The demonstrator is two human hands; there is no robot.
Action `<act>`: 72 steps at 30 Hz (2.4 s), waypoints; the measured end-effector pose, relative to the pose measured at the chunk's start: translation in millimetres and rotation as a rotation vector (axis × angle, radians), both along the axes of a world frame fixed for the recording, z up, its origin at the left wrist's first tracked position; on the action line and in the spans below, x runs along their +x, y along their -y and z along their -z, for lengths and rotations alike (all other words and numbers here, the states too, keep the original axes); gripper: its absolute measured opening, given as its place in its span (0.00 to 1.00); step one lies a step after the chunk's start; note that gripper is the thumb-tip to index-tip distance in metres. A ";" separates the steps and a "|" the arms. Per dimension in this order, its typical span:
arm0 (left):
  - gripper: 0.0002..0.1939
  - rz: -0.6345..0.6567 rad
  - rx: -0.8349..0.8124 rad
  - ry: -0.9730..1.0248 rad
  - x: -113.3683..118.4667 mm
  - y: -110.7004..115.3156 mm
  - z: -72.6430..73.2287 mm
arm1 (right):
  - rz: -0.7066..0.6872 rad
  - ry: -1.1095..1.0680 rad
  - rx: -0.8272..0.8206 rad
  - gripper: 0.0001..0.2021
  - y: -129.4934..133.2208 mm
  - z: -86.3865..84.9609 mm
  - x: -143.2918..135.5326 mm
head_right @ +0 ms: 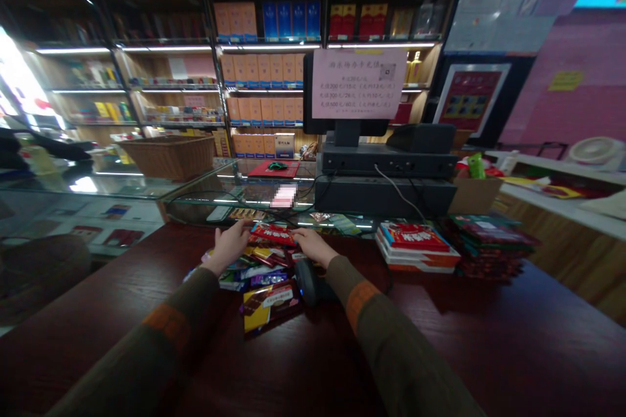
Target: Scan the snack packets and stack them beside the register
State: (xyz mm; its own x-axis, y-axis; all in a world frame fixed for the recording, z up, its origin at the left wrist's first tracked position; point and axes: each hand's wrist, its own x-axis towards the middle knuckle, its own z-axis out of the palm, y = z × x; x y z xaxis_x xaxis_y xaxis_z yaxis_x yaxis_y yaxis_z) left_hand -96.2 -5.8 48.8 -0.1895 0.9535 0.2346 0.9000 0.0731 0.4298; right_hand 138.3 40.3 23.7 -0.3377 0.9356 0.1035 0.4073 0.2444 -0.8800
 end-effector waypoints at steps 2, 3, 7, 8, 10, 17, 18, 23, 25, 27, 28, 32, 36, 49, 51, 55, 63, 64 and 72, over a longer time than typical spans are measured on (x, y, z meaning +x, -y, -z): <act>0.23 0.006 0.030 0.021 2.6 2.2 0.7 | 0.032 -0.029 -0.007 0.19 1.1 -0.8 2.1; 0.23 0.007 0.042 0.026 3.8 3.2 1.3 | 0.046 -0.041 -0.005 0.19 1.2 -1.2 3.3; 0.24 0.015 0.060 0.018 8.2 7.0 3.5 | 0.070 -0.065 0.020 0.17 2.9 -3.3 9.3; 0.23 0.020 0.065 0.021 9.4 7.9 3.9 | 0.072 -0.070 0.024 0.17 4.3 -3.7 11.4; 0.23 0.031 0.075 0.031 12.2 9.4 5.1 | 0.072 -0.078 0.029 0.17 8.2 -4.6 16.6; 0.26 0.146 0.172 0.139 29.1 15.0 9.4 | 0.145 -0.103 0.037 0.17 25.9 -6.7 40.9; 0.26 0.165 0.188 0.160 32.6 16.4 9.0 | 0.158 -0.109 0.028 0.17 28.1 -6.8 44.6; 0.29 0.237 0.209 0.196 52.4 24.6 2.8 | 0.200 -0.163 0.037 0.17 37.8 -7.7 64.5; 0.28 0.256 0.225 0.193 59.6 26.9 1.4 | 0.226 -0.172 0.068 0.16 41.2 -7.9 73.1; 0.26 0.265 0.238 0.187 65.5 28.4 2.0 | 0.269 -0.179 0.102 0.16 44.8 -7.0 81.6; 0.25 0.270 0.242 0.184 68.0 29.1 3.0 | 0.290 -0.183 0.121 0.16 46.7 -6.0 85.5; 0.23 0.305 0.276 0.178 76.5 32.0 10.9 | 0.332 -0.205 0.158 0.19 55.4 2.2 98.2; 0.23 0.329 0.333 0.164 84.5 33.3 21.4 | 0.348 -0.235 0.166 0.20 61.8 11.7 106.4; 0.13 0.338 0.347 0.112 102.9 31.9 23.7 | 0.401 -0.193 0.342 0.18 57.5 21.0 121.6; 0.11 0.327 0.369 0.087 105.3 34.0 22.2 | 0.423 -0.171 0.381 0.17 60.5 19.0 121.1; 0.09 0.317 0.399 0.017 108.1 38.1 18.8 | 0.482 -0.130 0.465 0.16 67.5 13.9 117.1; 0.10 0.267 0.454 0.074 102.6 37.8 21.5 | 0.466 -0.158 0.479 0.18 65.2 17.2 115.9; 0.10 0.265 0.451 0.090 101.7 37.2 22.3 | 0.451 -0.157 0.485 0.18 64.7 17.9 116.2; 0.10 0.245 0.428 0.207 99.1 33.1 22.9 | 0.369 -0.213 0.400 0.17 67.3 16.3 112.7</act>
